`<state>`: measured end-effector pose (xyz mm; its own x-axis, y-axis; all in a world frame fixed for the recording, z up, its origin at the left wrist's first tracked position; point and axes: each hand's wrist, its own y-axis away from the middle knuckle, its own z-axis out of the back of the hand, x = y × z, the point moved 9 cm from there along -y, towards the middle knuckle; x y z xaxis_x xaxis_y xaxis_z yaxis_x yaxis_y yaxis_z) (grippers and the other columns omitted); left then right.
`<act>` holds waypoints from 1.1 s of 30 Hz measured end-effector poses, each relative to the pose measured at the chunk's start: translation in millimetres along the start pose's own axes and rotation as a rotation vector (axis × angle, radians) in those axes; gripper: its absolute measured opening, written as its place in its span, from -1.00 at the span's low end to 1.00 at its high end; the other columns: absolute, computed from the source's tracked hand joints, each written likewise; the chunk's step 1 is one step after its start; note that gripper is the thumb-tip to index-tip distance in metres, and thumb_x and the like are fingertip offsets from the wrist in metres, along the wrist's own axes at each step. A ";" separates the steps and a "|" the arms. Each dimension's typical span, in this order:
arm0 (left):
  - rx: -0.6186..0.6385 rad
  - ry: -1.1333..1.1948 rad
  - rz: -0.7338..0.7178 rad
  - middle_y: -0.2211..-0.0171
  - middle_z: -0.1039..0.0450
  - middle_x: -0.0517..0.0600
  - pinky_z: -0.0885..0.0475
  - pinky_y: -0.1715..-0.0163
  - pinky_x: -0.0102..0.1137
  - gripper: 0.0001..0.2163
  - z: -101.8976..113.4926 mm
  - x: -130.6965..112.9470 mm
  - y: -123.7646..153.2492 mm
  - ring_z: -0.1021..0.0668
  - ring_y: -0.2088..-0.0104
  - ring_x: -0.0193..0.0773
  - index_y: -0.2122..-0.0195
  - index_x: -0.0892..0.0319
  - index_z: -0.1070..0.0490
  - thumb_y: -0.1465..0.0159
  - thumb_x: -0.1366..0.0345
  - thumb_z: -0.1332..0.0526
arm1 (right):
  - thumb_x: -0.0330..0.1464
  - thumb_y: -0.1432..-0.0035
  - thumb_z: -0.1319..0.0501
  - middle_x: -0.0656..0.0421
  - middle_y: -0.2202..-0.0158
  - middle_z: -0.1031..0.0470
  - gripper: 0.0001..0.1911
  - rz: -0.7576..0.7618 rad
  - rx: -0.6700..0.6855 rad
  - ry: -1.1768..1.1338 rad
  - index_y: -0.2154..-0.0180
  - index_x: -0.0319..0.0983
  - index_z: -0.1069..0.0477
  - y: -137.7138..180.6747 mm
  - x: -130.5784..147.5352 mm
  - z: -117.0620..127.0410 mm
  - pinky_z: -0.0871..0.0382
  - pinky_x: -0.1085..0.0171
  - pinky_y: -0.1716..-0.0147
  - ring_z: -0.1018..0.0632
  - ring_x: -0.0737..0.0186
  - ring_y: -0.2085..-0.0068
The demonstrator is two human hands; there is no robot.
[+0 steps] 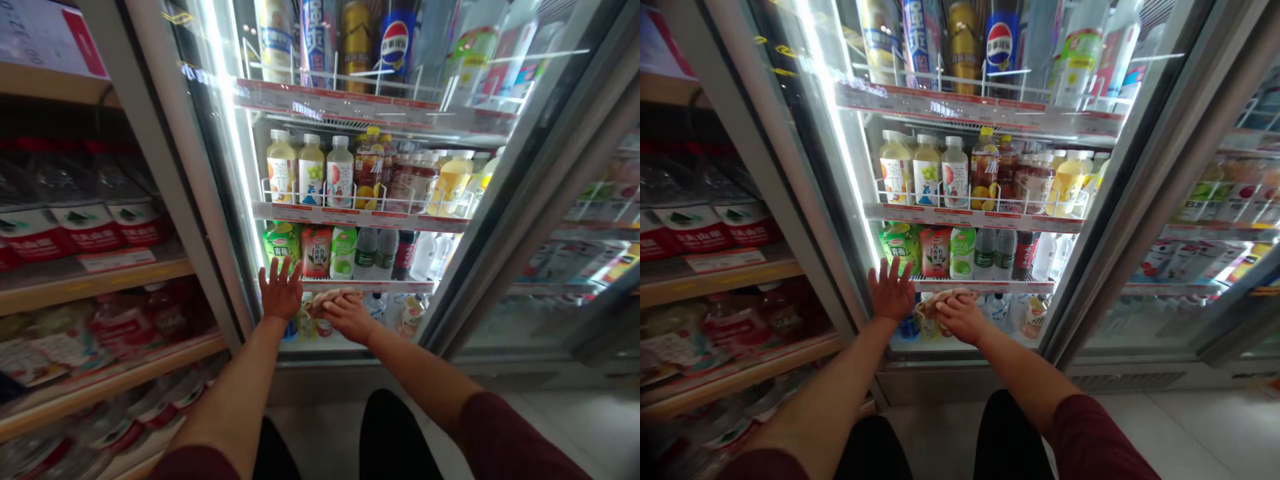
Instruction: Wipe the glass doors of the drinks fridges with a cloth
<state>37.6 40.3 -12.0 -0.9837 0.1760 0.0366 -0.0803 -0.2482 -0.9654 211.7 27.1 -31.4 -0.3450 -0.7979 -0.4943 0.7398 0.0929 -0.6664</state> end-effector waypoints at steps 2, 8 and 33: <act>-0.022 0.013 -0.017 -0.43 -0.26 0.07 0.28 -0.51 0.05 -0.45 1.4 -1.2 0.1 -0.01 -0.55 -0.05 -0.46 -0.08 -0.24 -0.44 0.27 -0.15 | -0.36 -0.41 -0.23 0.15 -0.04 -0.60 -0.76 -0.096 -0.014 0.029 -0.05 -0.11 -0.58 -14.7 -21.9 11.5 -0.19 0.13 0.04 -0.43 0.15 0.01; -0.018 -0.051 -0.014 -0.42 -0.28 0.08 0.27 -0.52 0.02 -0.49 1.5 -1.8 -1.6 0.03 -0.56 -0.09 -0.43 -0.06 -0.29 -0.45 0.25 -0.15 | -0.39 -0.40 -0.22 0.16 -0.03 -0.61 -0.72 -0.328 -0.212 0.111 -0.05 -0.08 -0.60 -28.7 -44.9 41.6 -0.16 0.09 -0.01 -0.43 0.10 -0.02; 0.073 0.003 0.091 -0.43 -0.23 0.13 0.22 -0.47 0.25 -0.50 -6.0 12.7 1.9 0.02 -0.55 0.05 -0.41 -0.05 -0.30 -0.44 0.20 -0.13 | -0.27 -0.52 -0.07 0.18 -0.28 -0.41 -0.58 -0.515 -0.233 0.212 -0.31 0.01 -0.40 -119.1 -126.3 98.9 -0.22 0.05 -0.10 -0.34 0.01 -0.19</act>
<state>25.9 47.8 -14.9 -0.9870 0.1524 -0.0511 -0.0023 -0.3316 -0.9434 224.3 58.0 165.6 -0.7506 -0.6410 -0.1605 0.3095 -0.1264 -0.9425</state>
